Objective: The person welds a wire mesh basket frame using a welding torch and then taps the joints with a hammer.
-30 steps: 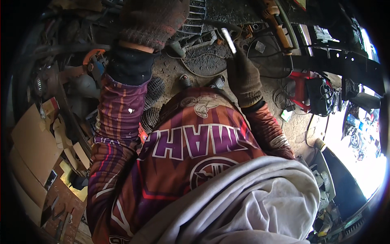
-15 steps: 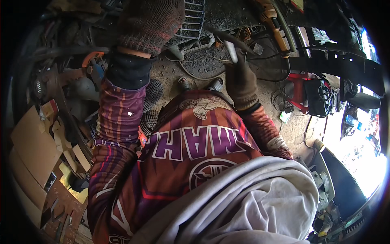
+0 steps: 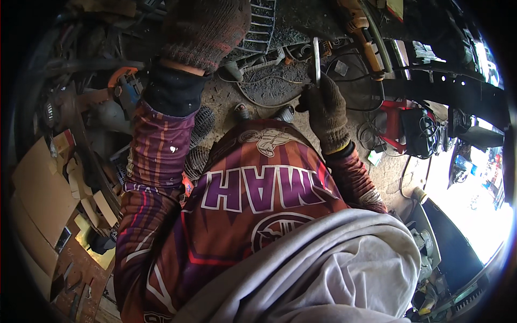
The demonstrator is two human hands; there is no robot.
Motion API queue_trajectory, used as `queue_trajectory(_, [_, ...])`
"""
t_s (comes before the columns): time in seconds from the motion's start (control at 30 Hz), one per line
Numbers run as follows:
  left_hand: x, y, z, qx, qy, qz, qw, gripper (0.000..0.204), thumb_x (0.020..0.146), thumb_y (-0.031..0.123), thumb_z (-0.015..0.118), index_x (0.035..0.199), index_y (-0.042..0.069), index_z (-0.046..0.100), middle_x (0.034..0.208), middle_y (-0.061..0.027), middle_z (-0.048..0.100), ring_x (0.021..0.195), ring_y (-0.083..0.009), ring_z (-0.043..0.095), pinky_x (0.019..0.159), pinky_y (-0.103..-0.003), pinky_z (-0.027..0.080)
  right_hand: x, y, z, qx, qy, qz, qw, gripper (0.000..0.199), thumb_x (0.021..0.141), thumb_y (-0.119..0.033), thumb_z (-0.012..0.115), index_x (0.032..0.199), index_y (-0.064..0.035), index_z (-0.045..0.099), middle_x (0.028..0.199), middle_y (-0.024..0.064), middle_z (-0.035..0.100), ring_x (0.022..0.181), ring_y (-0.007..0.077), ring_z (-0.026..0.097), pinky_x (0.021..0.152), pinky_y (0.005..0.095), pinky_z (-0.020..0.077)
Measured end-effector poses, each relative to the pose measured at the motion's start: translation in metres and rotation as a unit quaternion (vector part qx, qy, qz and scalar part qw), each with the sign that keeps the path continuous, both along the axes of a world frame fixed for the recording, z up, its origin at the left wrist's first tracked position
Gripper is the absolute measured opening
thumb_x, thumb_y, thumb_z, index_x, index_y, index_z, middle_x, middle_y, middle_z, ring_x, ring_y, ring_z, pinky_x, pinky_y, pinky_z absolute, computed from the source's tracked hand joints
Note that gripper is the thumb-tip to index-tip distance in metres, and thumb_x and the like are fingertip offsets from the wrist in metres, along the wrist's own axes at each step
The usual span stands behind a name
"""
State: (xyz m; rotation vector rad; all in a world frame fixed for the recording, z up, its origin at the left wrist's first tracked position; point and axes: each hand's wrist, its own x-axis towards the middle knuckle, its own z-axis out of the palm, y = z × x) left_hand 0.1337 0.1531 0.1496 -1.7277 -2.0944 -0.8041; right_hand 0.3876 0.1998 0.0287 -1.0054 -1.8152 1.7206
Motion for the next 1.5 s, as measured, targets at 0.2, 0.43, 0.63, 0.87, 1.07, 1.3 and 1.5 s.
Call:
queue_trajectory(0.2, [0.000,-0.003,0.008,0.021,-0.001,-0.040,0.999,0.076,0.080,-0.002,0.055,0.149,0.017,0.033,0.124,-0.0217,0.055,0.113,-0.0383,0.054,0.100,-0.045,0.044,-0.001,-0.004,0.011,0.170,0.067,-0.079,0.980,0.034,0.093,-0.017,0.056,0.124,-0.0013,0.054,0.083,0.0099,0.064,0.071,0.0150,0.063,0.064,0.0302,0.0515])
queue_trajectory(0.43, [0.003,-0.002,0.008,0.004,0.012,-0.009,1.000,0.077,0.079,-0.004,0.053,0.149,0.018,0.031,0.125,-0.0209,0.054,0.113,-0.0381,0.053,0.099,-0.045,0.045,0.012,-0.001,-0.016,0.185,-0.102,0.012,0.977,0.039,0.092,-0.017,0.058,0.128,-0.0026,0.052,0.082,0.0141,0.064,0.069,0.0221,0.064,0.064,0.0353,0.0512])
queue_trajectory(0.63, [-0.003,-0.002,0.000,0.028,0.007,-0.015,0.999,0.077,0.077,-0.006,0.053,0.148,0.018,0.033,0.124,-0.0197,0.054,0.113,-0.0375,0.053,0.099,-0.044,0.046,0.011,-0.005,0.001,0.099,-0.018,0.017,0.995,0.039,0.096,-0.020,0.052,0.130,-0.0014,0.049,0.082,0.0120,0.064,0.067,0.0218,0.063,0.062,0.0332,0.0502])
queue_trajectory(0.87, [-0.005,-0.001,-0.001,0.079,0.013,-0.052,0.995,0.078,0.077,-0.005,0.055,0.148,0.019,0.033,0.123,-0.0184,0.055,0.113,-0.0371,0.054,0.098,-0.044,0.046,0.008,-0.008,-0.003,0.191,-0.041,-0.016,0.981,0.035,0.096,-0.022,0.053,0.124,0.0000,0.051,0.081,0.0109,0.063,0.070,0.0184,0.063,0.062,0.0325,0.0500])
queue_trajectory(1.07, [0.000,-0.003,0.003,0.011,0.015,0.005,1.000,0.082,0.076,-0.005,0.055,0.150,0.020,0.030,0.122,-0.0191,0.055,0.112,-0.0370,0.054,0.097,-0.044,0.047,0.006,0.005,0.003,0.120,-0.096,0.010,0.988,0.030,0.093,-0.019,0.058,0.118,-0.0025,0.057,0.080,0.0118,0.065,0.072,0.0231,0.065,0.064,0.0352,0.0506])
queue_trajectory(1.3, [-0.001,-0.004,0.001,0.000,0.013,0.005,1.000,0.083,0.077,-0.005,0.055,0.150,0.022,0.028,0.122,-0.0191,0.054,0.111,-0.0368,0.054,0.098,-0.044,0.046,-0.007,0.000,0.026,0.391,-0.114,0.038,0.913,0.034,0.097,-0.018,0.053,0.126,-0.0020,0.054,0.074,0.0082,0.063,0.065,0.0147,0.063,0.060,0.0296,0.0496])
queue_trajectory(1.5, [0.000,-0.004,0.005,0.009,0.026,0.001,1.000,0.082,0.077,-0.003,0.055,0.150,0.022,0.028,0.122,-0.0186,0.054,0.111,-0.0362,0.054,0.098,-0.043,0.046,-0.017,-0.003,0.014,0.348,-0.249,0.125,0.895,0.038,0.094,-0.015,0.055,0.130,-0.0035,0.051,0.086,0.0207,0.064,0.078,0.0358,0.067,0.063,0.0372,0.0518])
